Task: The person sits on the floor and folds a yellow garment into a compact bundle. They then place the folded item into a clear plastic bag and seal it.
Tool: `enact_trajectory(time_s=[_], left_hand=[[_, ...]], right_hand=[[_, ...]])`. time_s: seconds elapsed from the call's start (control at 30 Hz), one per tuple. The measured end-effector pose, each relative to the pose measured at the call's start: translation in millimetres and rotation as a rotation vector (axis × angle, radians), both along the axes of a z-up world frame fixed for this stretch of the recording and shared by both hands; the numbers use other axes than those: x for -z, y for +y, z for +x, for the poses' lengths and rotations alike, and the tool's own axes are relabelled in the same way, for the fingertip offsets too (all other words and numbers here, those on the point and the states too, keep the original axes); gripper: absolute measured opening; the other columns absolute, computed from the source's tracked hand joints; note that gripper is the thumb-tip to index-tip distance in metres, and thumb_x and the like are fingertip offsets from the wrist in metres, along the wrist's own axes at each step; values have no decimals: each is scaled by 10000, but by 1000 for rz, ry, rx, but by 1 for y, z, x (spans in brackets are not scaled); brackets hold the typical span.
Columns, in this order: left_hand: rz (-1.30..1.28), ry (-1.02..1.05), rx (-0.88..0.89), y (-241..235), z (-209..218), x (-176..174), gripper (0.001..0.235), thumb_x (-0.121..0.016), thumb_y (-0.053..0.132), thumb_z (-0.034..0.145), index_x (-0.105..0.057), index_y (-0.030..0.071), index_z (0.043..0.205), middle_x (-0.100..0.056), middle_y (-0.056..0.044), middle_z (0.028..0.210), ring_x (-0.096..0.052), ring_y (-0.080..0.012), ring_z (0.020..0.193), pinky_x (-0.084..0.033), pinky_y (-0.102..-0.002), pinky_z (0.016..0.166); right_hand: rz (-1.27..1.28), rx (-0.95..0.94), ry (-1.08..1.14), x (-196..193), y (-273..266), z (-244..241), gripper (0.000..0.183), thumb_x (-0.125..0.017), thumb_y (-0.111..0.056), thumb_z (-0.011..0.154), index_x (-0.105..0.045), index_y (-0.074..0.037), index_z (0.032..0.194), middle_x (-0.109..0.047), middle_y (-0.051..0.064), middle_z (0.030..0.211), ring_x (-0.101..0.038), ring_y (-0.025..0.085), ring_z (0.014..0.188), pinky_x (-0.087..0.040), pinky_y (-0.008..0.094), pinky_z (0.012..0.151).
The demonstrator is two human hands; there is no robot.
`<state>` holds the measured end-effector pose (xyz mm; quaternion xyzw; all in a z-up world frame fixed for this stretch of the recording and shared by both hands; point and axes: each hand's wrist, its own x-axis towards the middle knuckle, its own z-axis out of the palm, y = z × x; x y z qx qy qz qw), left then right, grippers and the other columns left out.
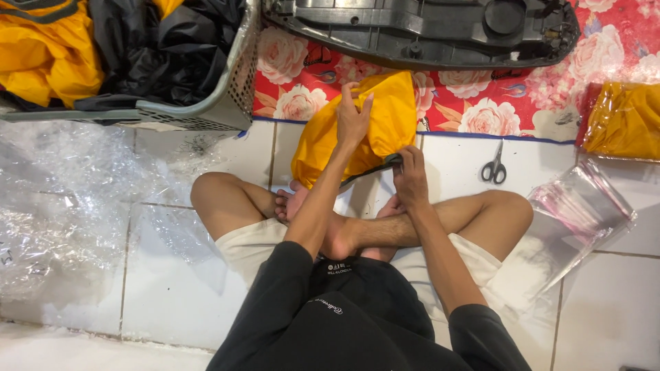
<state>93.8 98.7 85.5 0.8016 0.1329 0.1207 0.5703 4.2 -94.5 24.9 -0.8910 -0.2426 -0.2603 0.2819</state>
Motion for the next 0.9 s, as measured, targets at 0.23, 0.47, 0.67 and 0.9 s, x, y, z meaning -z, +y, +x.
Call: enact_trajectory(time_s=[0.23, 0.47, 0.67, 0.9], left_hand=[[6, 332, 50, -30, -96, -29, 784, -570, 584, 973, -374, -64, 1370, -558, -369, 1228, -651, -487, 1116, -556, -575, 910], [-292, 419, 96, -30, -116, 26, 581, -795, 377, 908, -506, 19, 1263, -690, -108, 903, -699, -203, 860, -565, -365, 712], [-286, 243, 108, -24, -119, 19, 455, -786, 298, 933, -464, 100, 1187, -665, -102, 840, -686, -188, 802, -546, -342, 722], [63, 46, 256, -27, -118, 35, 159, -718, 177, 982, -751, 107, 1121, -677, -136, 850, -661, -218, 785, -562, -300, 683]], right_hand=[[-2, 6, -14, 27, -9, 6, 162, -726, 47, 874, -668, -94, 931, -553, 40, 1004, -623, 239, 981, -534, 360, 927], [139, -45, 257, -12, -6, -9, 360, -732, 129, 738, -665, -28, 1055, -555, 129, 1092, -588, 360, 1085, -510, 455, 981], [500, 230, 495, -24, -20, -7, 570, -615, 85, 674, -619, -89, 1217, -560, 124, 1144, -582, 341, 1099, -487, 466, 956], [529, 267, 652, -19, -19, -9, 444, -596, 155, 878, -724, -51, 1249, -631, 216, 1102, -680, 408, 986, -559, 467, 890]])
